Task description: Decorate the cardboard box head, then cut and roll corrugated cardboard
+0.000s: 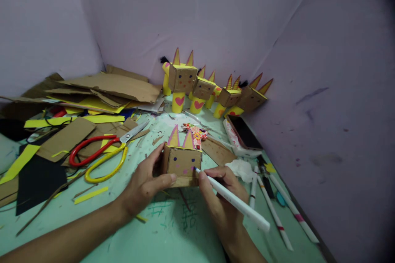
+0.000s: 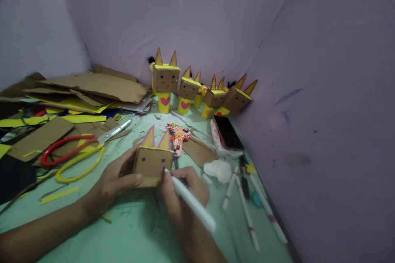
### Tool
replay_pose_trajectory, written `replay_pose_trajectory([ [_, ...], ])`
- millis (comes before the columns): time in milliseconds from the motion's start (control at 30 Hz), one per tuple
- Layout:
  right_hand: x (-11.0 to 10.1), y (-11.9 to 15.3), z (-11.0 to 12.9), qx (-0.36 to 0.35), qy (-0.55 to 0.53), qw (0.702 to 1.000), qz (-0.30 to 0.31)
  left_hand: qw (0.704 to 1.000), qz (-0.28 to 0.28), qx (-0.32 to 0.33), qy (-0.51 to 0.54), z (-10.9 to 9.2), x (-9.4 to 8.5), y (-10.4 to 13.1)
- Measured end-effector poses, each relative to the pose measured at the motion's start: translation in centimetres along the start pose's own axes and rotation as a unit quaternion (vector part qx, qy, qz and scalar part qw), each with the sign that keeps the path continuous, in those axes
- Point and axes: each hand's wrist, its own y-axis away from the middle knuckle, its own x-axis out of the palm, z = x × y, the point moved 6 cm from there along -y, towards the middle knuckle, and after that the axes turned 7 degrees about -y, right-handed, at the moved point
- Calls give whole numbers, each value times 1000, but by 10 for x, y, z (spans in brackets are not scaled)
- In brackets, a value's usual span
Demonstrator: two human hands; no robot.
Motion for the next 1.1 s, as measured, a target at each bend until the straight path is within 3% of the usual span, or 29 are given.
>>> replay_pose_trajectory([
  [267,-5,4,-5,31,21,999,-33,1000,8,8,5,-8,2,2],
  [633,-13,4,-1,14,-24,996,-86,999,-2,-2,31,-5,1,0],
  [967,-1,-8,-11,114,-168,977,-71,1000,-6,-1,26,-7,2,-1],
  [1100,-4,-6,-15,83,-179,976,-90,1000,3,8,22,-8,2,0],
])
